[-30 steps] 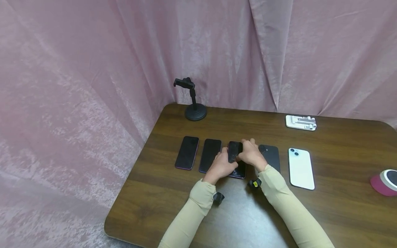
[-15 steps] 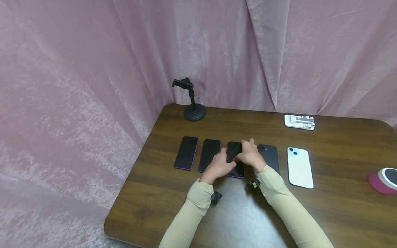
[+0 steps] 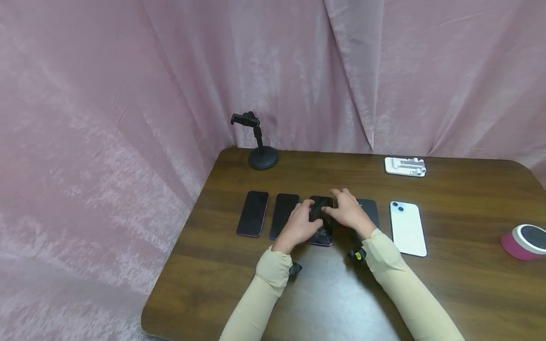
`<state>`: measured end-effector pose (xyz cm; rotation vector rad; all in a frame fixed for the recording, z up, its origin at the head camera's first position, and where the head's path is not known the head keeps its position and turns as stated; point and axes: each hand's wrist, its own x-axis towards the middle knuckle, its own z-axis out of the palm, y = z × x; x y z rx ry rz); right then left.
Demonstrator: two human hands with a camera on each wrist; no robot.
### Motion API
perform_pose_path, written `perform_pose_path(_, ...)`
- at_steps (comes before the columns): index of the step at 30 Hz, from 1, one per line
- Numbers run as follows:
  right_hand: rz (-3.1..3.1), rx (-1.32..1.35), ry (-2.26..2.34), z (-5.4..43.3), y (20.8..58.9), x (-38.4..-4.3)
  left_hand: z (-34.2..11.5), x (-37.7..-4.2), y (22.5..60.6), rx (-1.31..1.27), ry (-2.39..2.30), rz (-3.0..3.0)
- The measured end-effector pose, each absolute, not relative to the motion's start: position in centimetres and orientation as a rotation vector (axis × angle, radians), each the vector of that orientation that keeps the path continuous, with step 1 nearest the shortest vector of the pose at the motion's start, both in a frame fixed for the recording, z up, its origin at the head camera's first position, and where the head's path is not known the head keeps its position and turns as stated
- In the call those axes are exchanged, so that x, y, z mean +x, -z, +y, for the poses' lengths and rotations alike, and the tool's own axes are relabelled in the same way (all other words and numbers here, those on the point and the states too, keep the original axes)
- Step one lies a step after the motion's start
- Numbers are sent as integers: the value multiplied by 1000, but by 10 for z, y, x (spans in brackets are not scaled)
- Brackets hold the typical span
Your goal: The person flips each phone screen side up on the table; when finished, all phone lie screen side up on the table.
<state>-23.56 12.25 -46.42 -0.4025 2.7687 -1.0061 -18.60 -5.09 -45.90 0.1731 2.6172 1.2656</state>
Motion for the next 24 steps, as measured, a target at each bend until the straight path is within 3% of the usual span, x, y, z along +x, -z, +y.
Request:
perform_pose_path(15,2824,-562,1167,165,466,-229,-21,-198,463,426,-1286,2583)
perform_pose_path(24,2833,-480,1129,188,463,-231,-4,-198,463,463,-1201,2568)
